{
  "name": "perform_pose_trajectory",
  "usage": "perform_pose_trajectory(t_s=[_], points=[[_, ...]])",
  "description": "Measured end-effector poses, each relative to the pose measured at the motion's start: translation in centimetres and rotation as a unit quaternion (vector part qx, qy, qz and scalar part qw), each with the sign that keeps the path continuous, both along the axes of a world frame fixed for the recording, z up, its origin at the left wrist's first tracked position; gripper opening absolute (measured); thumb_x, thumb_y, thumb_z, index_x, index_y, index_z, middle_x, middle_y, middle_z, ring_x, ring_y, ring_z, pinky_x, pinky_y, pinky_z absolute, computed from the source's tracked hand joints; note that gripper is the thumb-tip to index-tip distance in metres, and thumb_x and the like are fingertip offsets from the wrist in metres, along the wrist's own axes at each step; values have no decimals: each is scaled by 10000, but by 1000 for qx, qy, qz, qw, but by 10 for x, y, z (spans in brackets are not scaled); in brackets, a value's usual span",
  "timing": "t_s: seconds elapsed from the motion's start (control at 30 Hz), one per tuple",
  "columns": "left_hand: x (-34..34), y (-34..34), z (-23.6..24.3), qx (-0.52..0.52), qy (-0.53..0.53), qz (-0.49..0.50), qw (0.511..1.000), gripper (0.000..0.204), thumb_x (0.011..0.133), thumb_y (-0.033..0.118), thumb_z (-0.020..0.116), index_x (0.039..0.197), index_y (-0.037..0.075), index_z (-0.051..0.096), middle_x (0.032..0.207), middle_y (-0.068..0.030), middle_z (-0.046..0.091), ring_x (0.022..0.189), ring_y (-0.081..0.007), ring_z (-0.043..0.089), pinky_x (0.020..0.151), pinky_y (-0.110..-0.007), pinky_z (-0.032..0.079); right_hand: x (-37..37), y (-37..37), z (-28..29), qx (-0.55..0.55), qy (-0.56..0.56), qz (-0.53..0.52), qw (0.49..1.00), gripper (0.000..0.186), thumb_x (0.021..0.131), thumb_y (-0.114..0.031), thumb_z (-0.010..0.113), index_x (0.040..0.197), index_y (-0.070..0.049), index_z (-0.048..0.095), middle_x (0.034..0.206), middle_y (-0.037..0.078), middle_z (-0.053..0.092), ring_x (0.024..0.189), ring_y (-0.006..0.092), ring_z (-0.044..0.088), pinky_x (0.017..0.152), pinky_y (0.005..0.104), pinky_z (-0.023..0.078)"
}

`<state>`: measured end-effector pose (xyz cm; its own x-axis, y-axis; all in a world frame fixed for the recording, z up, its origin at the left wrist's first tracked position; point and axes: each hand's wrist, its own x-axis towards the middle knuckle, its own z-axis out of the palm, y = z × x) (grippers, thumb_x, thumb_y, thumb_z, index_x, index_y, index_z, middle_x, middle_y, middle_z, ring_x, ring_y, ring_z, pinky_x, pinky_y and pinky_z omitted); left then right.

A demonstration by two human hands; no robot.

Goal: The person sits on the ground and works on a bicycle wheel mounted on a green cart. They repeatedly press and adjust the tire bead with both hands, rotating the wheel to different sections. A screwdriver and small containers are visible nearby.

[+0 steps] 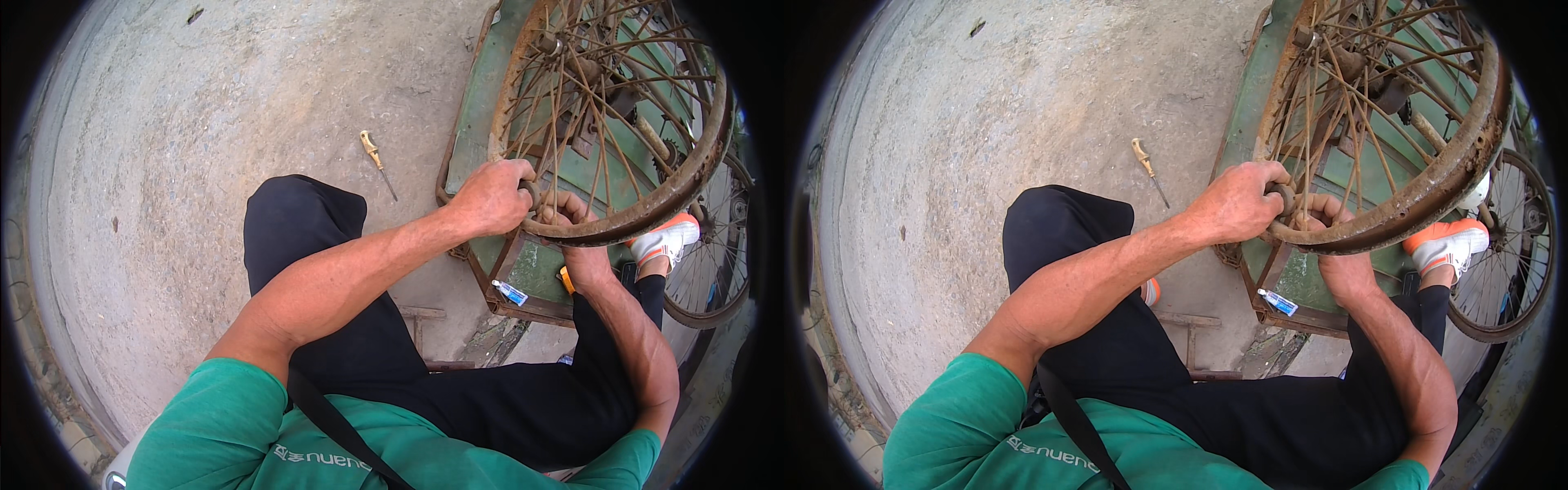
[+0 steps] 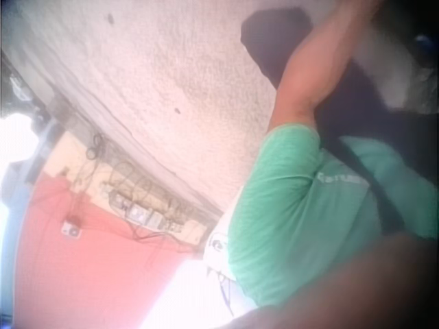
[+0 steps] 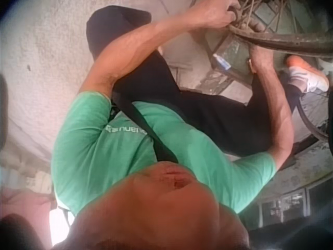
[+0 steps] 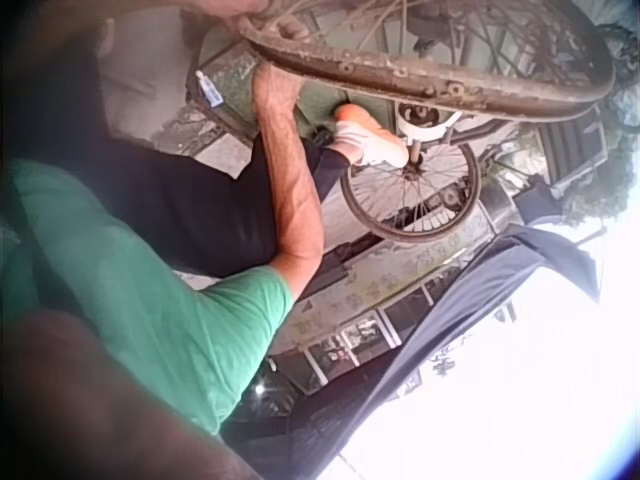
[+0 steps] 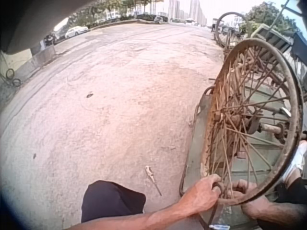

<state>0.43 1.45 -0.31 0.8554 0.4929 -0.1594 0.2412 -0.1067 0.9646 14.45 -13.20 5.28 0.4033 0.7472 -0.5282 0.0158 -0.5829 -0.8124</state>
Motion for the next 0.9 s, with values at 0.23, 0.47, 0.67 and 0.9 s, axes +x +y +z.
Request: perform_pose_trajectory(t_s=[0.23, 0.47, 0.67, 0.9], points=[[-1, 0, 0, -3, -4, 0, 1000, 372, 888, 138, 563, 1195, -50, 658, 1081, -297, 691, 1038, -421, 677, 932, -489, 518, -2, 2, 1, 4, -2, 3, 1000, 321, 1021, -243, 649, 1220, 10, 636, 999, 27, 685, 829, 80, 585, 735, 254, 481], [-1, 0, 1, -6, -1, -1, 1000, 372, 888, 137, 563, 1195, -50, 658, 1062, -295, 696, 1016, -420, 684, 921, -490, 523, -1, 1, 0, 2, -7, 5, 1000, 332, 1029, -254, 645, 1222, 16, 633, 1002, 31, 684, 831, 82, 585, 736, 256, 482], [0, 0, 1, -2, 5, -4, 1000, 369, 898, 143, 564, 1198, -51, 657, 1044, -297, 699, 1002, -415, 690, 914, -489, 526, -1, 0, 0, 4, -6, 2, 1000, 313, 1033, -240, 639, 1219, 11, 632, 1014, 31, 683, 843, 83, 588, 749, 259, 485], [-1, 0, 1, 4, 0, 1, 1000, 373, 905, 146, 564, 1211, -48, 654, 1033, -299, 702, 1005, -424, 690, 915, -495, 527, -1, 1, 0, 6, -2, 6, 1000, 306, 1039, -242, 637, 1216, 8, 632, 1013, 30, 683, 846, 83, 590, 751, 260, 485]])
